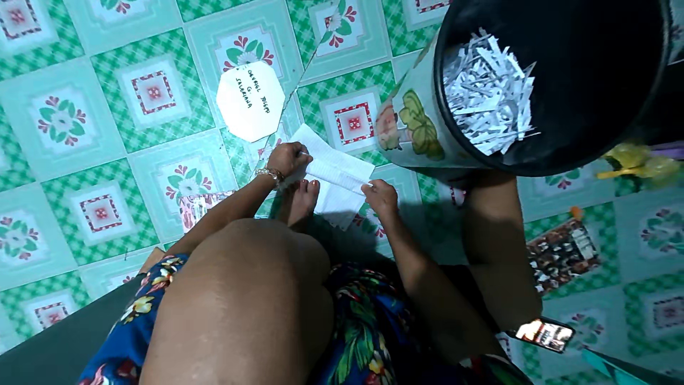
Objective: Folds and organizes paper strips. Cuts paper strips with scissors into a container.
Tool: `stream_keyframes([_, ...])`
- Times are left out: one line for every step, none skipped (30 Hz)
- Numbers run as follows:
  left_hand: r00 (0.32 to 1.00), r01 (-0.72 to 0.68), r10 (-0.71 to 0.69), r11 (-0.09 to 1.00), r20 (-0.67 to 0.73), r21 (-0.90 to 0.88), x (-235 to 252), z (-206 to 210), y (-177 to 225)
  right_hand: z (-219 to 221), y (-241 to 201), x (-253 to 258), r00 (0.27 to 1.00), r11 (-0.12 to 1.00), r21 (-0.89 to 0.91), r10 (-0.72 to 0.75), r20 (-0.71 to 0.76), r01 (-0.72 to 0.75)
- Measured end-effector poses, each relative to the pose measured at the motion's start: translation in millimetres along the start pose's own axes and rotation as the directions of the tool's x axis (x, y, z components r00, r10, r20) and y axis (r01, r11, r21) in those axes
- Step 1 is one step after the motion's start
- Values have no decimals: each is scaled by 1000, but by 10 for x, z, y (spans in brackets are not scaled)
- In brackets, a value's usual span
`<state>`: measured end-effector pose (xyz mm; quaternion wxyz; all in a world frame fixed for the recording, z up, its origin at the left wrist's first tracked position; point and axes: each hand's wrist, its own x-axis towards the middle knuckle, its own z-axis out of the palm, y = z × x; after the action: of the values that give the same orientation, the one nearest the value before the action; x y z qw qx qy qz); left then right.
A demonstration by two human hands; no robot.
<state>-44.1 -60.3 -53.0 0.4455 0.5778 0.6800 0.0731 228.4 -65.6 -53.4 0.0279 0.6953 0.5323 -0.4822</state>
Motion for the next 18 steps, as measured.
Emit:
stream_keyframes([1000,4,-4,1000,-3,9,10,5,6,1,-1,-7,1000,1000,-8,7,0,-7])
stream_keyframes([1000,4,-4,1000,-3,15,15,5,11,7,5,-17,1000,1000,-26,11,-3,-11])
stream_keyframes([1000,-2,2,1000,-6,18,17,4,8,23,29,-29,1000,999,-43,2,-16,-3])
stream_keyframes([1000,-5,6,1000,-10,20,12,-3,2,41,48,-48,999,999,-46,-7,-32,5])
stream_keyframes([1000,-7,8,999,-10,31,6,-9,-10,59,65,-62,999,999,-42,-13,-45,11])
stream_keyframes([1000,-8,8,999,-2,44,-6,-8,-30,74,78,-72,999,999,-37,-17,-51,15])
stream_keyframes([1000,-8,7,998,9,55,-19,1,-52,81,86,-79,998,999,-33,-18,-54,16])
stream_keyframes([1000,-10,10,998,10,58,-31,12,-67,89,87,-88,997,1000,-14,-21,-78,20])
stream_keyframes([1000,-9,9,998,4,57,-37,24,-73,98,85,-104,991,999,11,-31,-133,33])
stream_keyframes([1000,-8,9,999,-8,54,-38,38,-79,107,83,-127,978,998,19,-54,-200,59])
stream_keyframes([1000,-7,8,999,-19,51,-38,52,-85,114,79,-158,959,994,-4,-104,-265,107])
stream_keyframes([1000,-9,11,999,-28,50,-46,65,-94,124,75,-197,931,981,-57,-193,-310,185])
stream_keyframes([999,-12,13,999,-33,52,-55,74,-103,143,58,-229,894,953,-125,-304,-329,278])
stream_keyframes([999,-17,19,998,-37,53,-64,85,-109,169,31,-253,865,913,-196,-403,-299,358])
stream_keyframes([999,-18,20,998,-36,52,-72,100,-110,208,5,-258,845,868,-259,-482,-230,424])
stream_keyframes([999,-13,15,998,-31,53,-76,106,-101,257,-19,-235,835,825,-310,-531,-144,472])
stream_keyframes([1000,1,0,998,-26,59,-76,100,-83,297,-51,-203,842,796,-355,-538,-45,490])
stream_keyframes([1000,21,-19,997,-18,68,-79,88,-61,331,-75,-168,855,777,-398,-516,38,487])
